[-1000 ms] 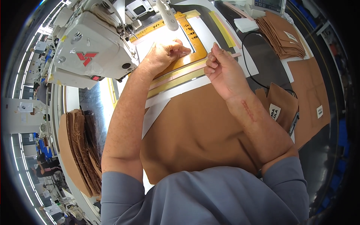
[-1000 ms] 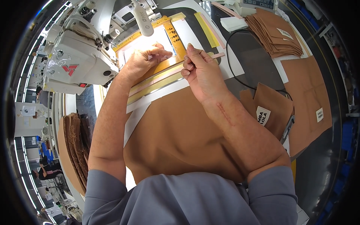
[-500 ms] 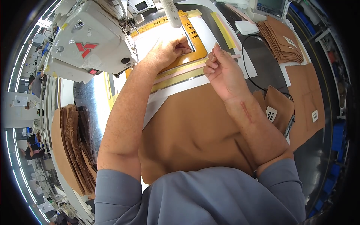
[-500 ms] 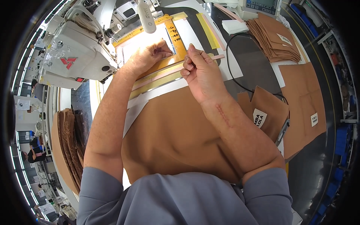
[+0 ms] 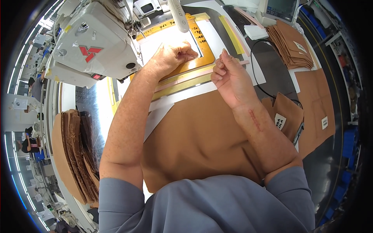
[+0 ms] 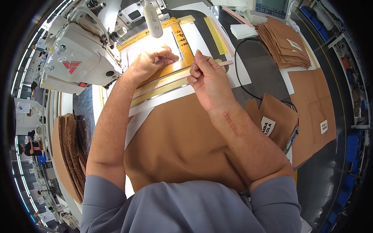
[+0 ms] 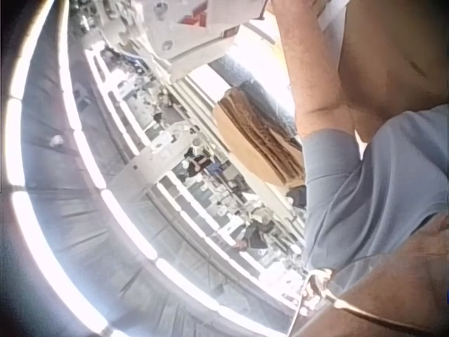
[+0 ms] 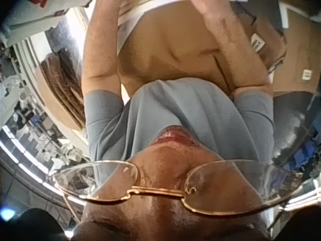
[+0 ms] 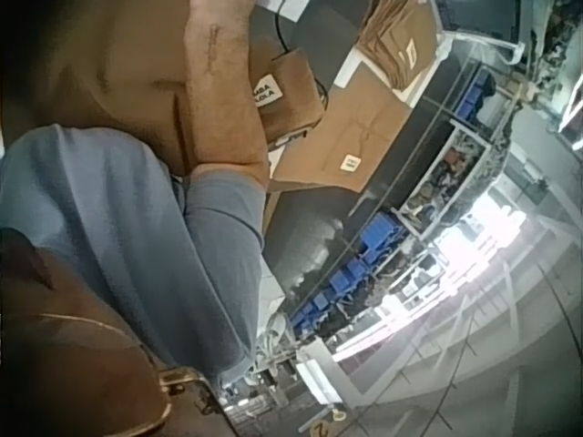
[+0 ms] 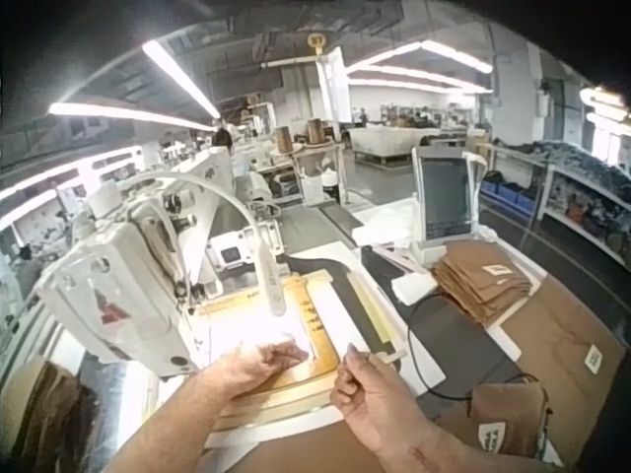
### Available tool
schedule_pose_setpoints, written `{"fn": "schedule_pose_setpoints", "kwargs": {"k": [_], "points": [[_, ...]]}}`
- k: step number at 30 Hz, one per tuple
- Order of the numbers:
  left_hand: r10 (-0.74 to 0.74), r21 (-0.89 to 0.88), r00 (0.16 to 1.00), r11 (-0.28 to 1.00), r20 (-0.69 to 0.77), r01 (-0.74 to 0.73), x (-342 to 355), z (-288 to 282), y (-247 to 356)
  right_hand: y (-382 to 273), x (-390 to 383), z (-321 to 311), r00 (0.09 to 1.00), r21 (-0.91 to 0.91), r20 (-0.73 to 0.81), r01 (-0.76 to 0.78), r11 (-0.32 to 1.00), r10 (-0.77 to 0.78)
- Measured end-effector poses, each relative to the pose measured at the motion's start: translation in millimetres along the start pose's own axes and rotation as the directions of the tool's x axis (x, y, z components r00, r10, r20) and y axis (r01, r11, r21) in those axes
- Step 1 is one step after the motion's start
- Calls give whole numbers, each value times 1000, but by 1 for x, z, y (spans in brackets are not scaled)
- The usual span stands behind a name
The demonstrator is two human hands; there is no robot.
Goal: Operating an industrial sewing machine to prepare and assemble leather bag components, including placing brand labels and using tweezers for precise alignment.
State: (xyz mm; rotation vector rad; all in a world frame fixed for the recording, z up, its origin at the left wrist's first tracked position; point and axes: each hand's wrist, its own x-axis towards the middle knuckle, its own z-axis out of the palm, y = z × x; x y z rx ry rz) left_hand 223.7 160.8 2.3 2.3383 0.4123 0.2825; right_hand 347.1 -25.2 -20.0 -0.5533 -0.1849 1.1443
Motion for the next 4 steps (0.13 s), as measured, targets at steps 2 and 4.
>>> {"fn": "schedule_pose_setpoints", "kwargs": {"k": [2, 4], "points": [[-38, 37, 999, 999, 5, 38, 1, 0, 4, 0, 1, -1, 1000, -2, 4, -5, 1000, 5], [-75, 75, 997, 994, 7, 75, 1, 0, 6, 0, 0, 0, 1000, 2, 1, 0, 1000, 0]]}}
